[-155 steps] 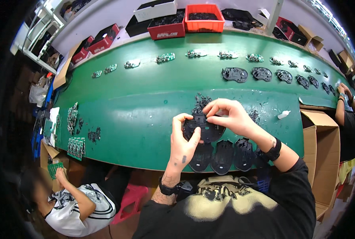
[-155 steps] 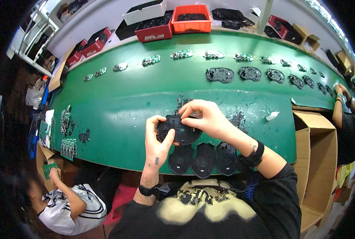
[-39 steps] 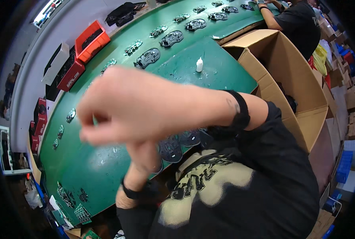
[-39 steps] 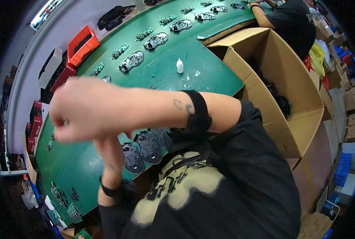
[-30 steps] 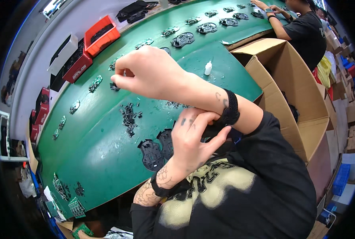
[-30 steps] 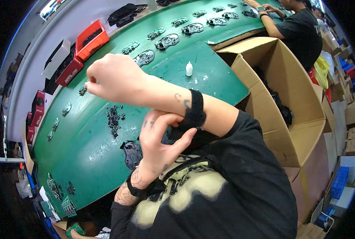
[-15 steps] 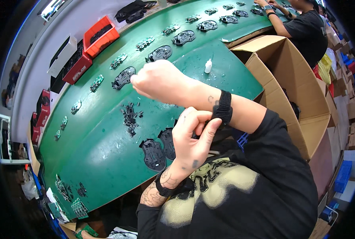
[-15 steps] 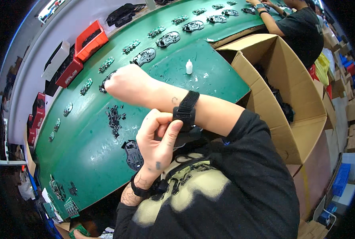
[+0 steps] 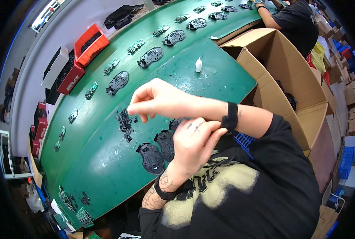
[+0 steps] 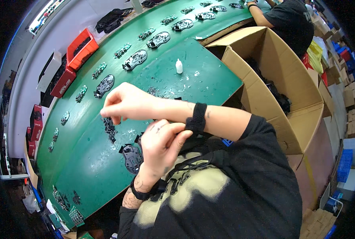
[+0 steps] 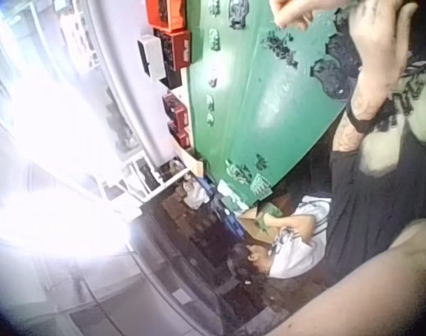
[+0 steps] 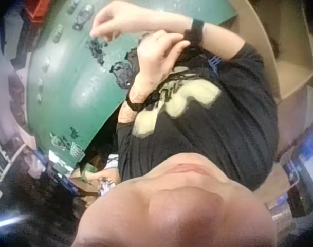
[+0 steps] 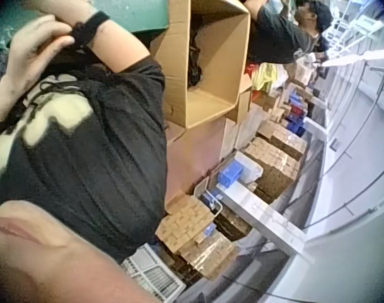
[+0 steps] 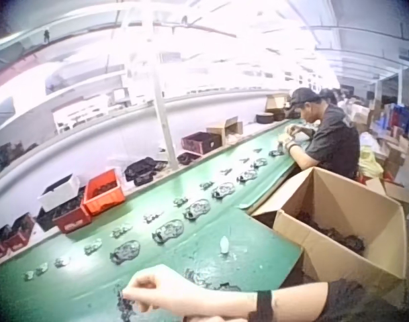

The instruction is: The person assembles electronic components on a green workbench. They apply glue to small black parts and attach them to larger black plastic housings, then place the assembled units into a cardboard box. The person also organizes piles of small parts on the table.

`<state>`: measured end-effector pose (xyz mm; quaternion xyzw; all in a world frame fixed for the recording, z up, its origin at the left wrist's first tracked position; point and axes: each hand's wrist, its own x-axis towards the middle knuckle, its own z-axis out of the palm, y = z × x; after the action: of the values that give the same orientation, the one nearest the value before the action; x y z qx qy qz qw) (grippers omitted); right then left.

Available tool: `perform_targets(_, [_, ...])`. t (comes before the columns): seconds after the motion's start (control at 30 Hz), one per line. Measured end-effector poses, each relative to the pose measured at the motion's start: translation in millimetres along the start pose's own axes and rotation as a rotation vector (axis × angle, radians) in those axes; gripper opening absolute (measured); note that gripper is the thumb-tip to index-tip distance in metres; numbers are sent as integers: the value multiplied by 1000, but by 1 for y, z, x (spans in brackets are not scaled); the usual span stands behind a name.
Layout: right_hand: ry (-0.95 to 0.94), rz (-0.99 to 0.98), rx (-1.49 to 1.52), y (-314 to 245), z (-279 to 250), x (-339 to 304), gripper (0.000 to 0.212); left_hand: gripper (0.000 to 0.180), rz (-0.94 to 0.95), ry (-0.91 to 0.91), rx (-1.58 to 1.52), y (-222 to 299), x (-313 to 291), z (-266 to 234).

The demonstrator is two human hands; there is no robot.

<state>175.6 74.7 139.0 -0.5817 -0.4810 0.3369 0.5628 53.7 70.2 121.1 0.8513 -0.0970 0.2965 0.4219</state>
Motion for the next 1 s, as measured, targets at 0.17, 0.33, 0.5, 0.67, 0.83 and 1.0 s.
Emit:
perform_targets(0.17, [271,-723,-1079,24,2,7,21,15,-60,-9,-57,3,-1,7])
perform_targets(0.33, [263,-705,-1129,28,-5,7,19,20,-158,-42,-16,-9,-15,-7])
perform_targets(0.5, [275,-114,86,8,-27,-24,17,23,-525,211,46,-34,-49,-76])
perform_targets(0.67, [460,-24,492,44,-74,-54,22,33,-675,109,252,-74,-111,-138])
perform_targets(0.83, [639,116,245,88,-101,-100,24,56,-656,-53,393,-80,-140,-132])
perform_targets(1.0, [586,261,115,90,-96,-129,20,52,-690,-95,477,-81,-137,-118])
